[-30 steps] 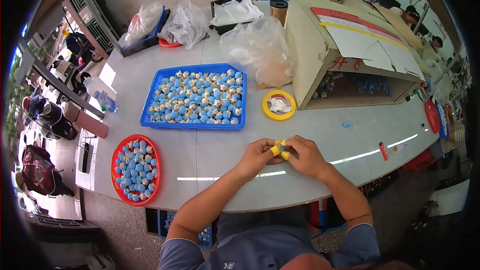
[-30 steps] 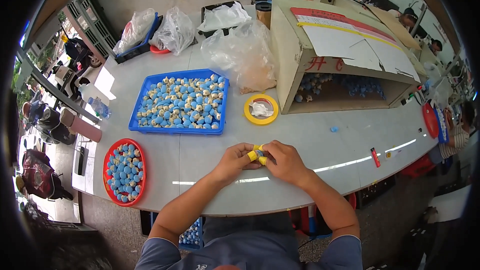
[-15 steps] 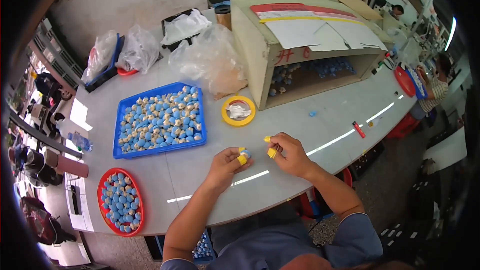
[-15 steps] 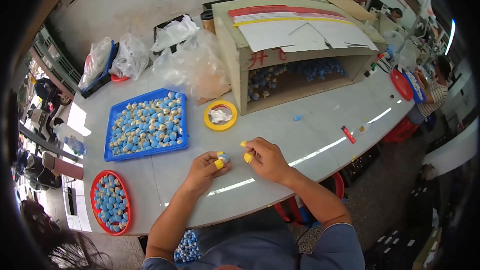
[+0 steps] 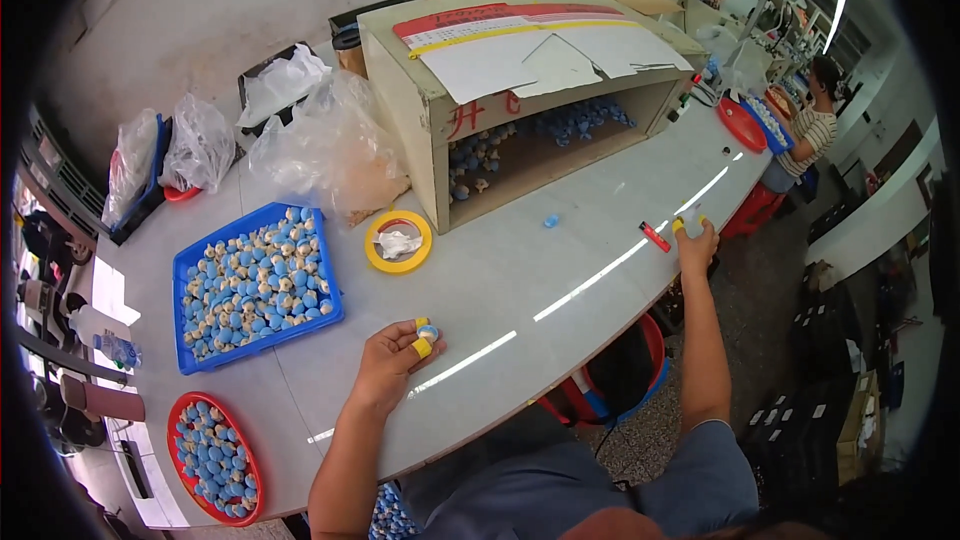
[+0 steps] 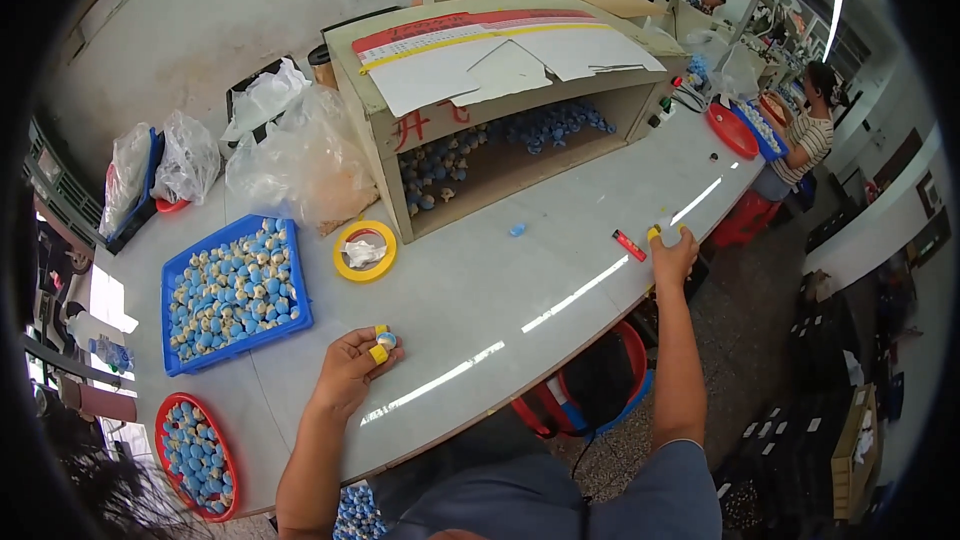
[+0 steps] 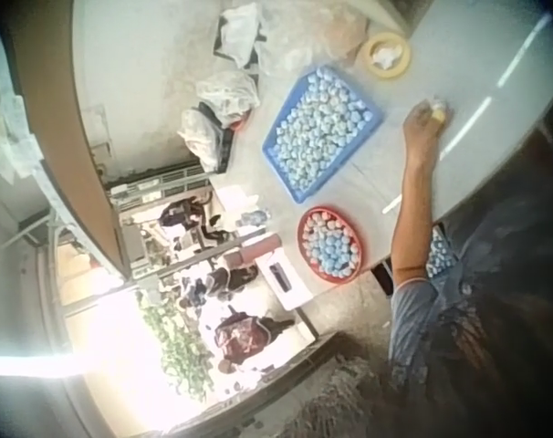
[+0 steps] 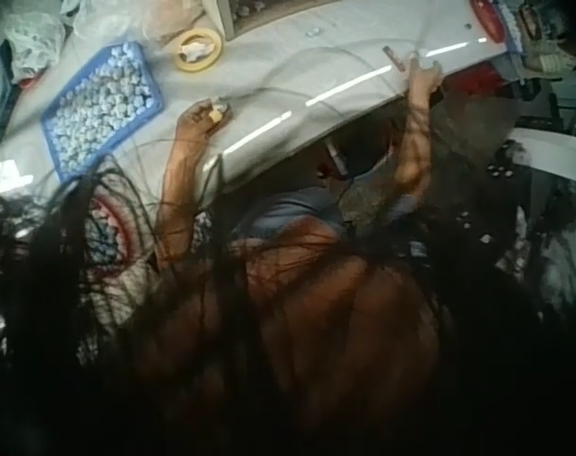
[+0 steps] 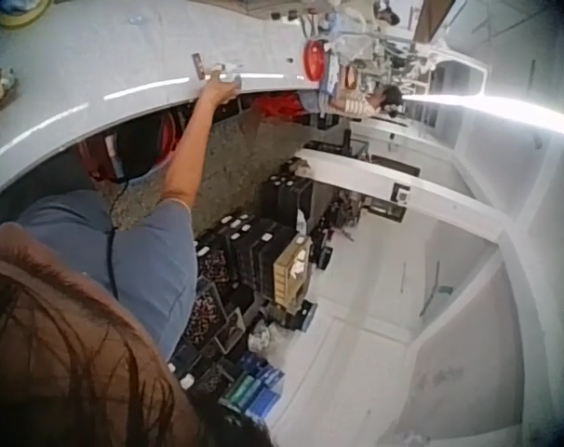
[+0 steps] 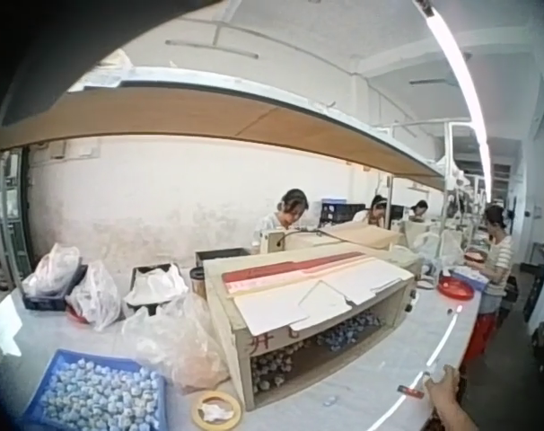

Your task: The person assembles small multi-colored plastic toy components by hand on a factory workbench, using a glue bottle to join parts.

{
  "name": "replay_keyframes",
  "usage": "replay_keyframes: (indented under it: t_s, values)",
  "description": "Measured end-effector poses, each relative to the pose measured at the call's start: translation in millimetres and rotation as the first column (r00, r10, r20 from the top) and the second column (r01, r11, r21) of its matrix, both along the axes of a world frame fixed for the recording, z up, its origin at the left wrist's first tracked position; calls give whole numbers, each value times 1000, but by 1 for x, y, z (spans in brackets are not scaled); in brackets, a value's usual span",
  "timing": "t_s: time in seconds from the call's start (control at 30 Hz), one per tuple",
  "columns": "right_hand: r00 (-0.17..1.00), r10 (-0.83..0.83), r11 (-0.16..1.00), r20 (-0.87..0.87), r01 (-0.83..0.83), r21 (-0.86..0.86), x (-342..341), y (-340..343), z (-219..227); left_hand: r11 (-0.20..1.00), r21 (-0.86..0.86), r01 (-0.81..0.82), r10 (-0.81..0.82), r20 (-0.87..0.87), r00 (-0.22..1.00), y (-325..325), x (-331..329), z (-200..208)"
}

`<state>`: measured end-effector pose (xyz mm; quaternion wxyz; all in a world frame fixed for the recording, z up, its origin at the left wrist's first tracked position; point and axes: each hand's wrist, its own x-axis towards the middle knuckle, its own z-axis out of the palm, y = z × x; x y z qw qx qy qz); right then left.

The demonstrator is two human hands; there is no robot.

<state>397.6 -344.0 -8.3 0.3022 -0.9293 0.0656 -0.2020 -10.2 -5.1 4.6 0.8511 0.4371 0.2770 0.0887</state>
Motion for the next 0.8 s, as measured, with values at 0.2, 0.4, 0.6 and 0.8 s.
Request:
replay_keyframes:
  t_s: [0.2,0.4,0.6,0.8]
  values:
    - [938,232,949,258,-277,152,22,13,-16,1000,-19,-9,9,11,1000,1,-4,0]
    - [622,777,517,100,-721,462,-110,106,43,984,151,92,-79,-90,993,4,-1,2]
    - [-11,998,-37,64,-905,424,-215,190,62,990,71,122,-119,-57,991,11,-6,3]
    - [-169,926,-257,337,-937,236,-237,216,42,984,71,163,-163,-6,987,12,-5,-2]
